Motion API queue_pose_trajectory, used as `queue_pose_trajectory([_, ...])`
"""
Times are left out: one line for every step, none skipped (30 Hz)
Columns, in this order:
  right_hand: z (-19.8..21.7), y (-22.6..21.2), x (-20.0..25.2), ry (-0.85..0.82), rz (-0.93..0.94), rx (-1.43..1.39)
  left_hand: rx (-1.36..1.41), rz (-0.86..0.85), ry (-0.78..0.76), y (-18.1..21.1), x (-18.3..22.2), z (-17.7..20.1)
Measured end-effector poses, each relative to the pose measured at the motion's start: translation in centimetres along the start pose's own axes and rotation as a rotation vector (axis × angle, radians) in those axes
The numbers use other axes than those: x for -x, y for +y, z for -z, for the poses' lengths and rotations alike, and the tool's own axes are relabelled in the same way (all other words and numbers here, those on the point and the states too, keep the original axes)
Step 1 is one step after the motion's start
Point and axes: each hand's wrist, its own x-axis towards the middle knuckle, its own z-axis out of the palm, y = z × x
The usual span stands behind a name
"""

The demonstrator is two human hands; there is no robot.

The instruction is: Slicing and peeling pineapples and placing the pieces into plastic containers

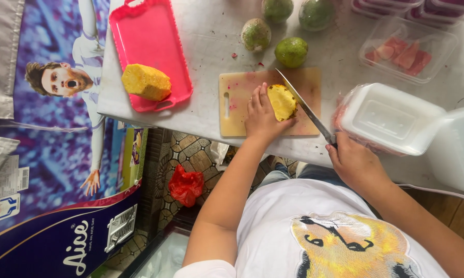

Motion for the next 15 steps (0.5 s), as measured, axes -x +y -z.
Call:
queue_pose_trajectory([0.0, -0.2, -0.1, 0.001, -0.005, -0.004, -0.002, -0.005, -0.004, -0.1, -0.1, 0.1])
queue_pose_trajectory([0.1, -0.3, -0.1, 0.005, -0.002, 0.047, -0.003, -0.003, -0.007, -0.2, -0.1, 0.2])
queue_pose_trajectory([0.1, -0.4, -0.1, 0.009, 0.000, 0.099, -0.004, -0.001, -0.010, -0.3, -0.1, 0.2])
queue_pose_trajectory([-0.2, -0.3, -0.3, 0.008, -0.003, 0.097, -0.004, -0.003, -0.013, -0.1, -0.1, 0.4])
queue_pose_trajectory([-0.5, -0.2, -0.4, 0.010, 0.004, 0.113, -0.017, 0.015, -0.036, 0.0, 0.0, 0.6])
queue_pose_trajectory([-0.8, -0.2, -0.7, 0.016, 0.011, 0.128, -0.030, 0.032, -0.058, 0.1, -0.1, 0.8])
queue_pose_trajectory([-0.7, -0.4, -0.7, 0.019, 0.009, 0.126, -0.031, 0.028, -0.058, 0.1, -0.3, 0.8])
queue_pose_trajectory([-0.7, -0.6, -0.6, 0.017, 0.010, 0.139, -0.028, 0.024, -0.055, 0.1, -0.3, 0.8])
queue_pose_trajectory([-0.7, -0.8, -0.6, 0.016, 0.012, 0.152, -0.026, 0.020, -0.052, 0.0, -0.3, 0.8])
queue_pose_trajectory([-0.6, -0.9, -0.6, 0.014, 0.010, 0.150, -0.027, 0.019, -0.055, 0.0, -0.4, 0.8])
queue_pose_trajectory([-0.6, -1.0, -0.6, 0.009, 0.007, 0.165, -0.027, 0.012, -0.048, 0.0, -0.5, 0.7])
queue_pose_trajectory([-0.6, -1.2, -0.5, 0.001, 0.003, 0.178, -0.028, 0.006, -0.043, -0.1, -0.5, 0.7])
queue_pose_trajectory([-0.8, -1.3, -0.6, -0.004, 0.000, 0.174, -0.030, 0.007, -0.049, -0.2, -0.3, 0.7])
queue_pose_trajectory([-0.8, -1.3, -0.7, 0.000, 0.001, 0.204, -0.025, 0.010, -0.042, -0.2, -0.3, 0.6])
queue_pose_trajectory([-0.8, -1.4, -0.8, 0.003, 0.003, 0.233, -0.021, 0.014, -0.034, -0.2, -0.3, 0.6])
